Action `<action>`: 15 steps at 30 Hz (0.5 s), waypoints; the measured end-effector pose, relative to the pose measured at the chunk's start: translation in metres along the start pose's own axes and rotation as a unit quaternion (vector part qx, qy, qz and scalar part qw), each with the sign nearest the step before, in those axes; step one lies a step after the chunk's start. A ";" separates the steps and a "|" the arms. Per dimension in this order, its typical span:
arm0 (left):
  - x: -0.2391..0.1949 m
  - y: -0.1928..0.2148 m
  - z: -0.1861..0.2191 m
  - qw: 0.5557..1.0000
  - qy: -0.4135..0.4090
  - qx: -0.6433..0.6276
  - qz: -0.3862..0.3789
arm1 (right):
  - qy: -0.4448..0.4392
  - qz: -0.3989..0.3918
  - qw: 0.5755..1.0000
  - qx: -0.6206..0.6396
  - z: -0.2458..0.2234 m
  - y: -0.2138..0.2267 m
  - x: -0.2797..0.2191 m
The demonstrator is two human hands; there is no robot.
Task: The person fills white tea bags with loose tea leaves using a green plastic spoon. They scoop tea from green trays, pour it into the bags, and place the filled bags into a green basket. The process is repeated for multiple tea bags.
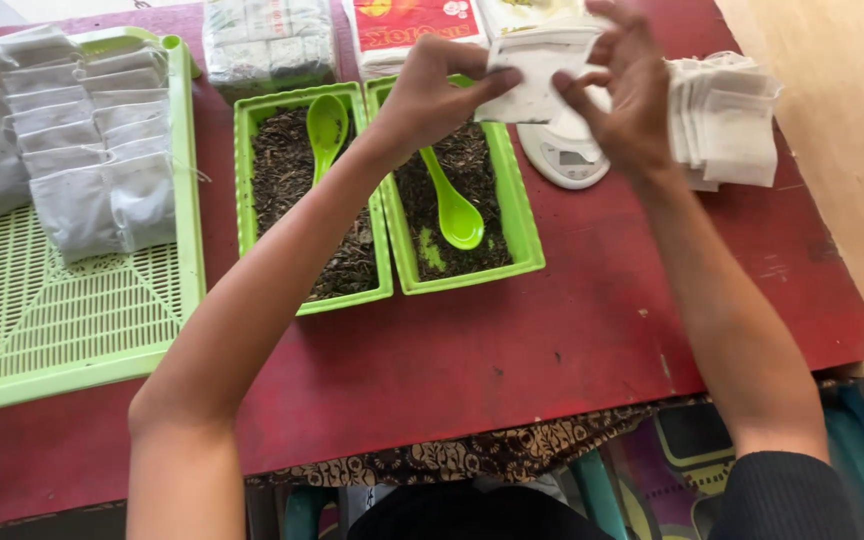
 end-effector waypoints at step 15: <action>-0.048 0.050 -0.037 0.977 0.063 -0.140 0.147 | 0.137 0.006 0.990 0.018 -0.052 -0.078 0.027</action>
Point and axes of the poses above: each hand's wrist, its own x-axis towards the middle knuckle, its own y-axis out of the back of the hand, z = x × y, the point moved 9 cm from there along x, towards the middle knuckle, and after that the axes turned 12 degrees about y, right-handed, at the moved point
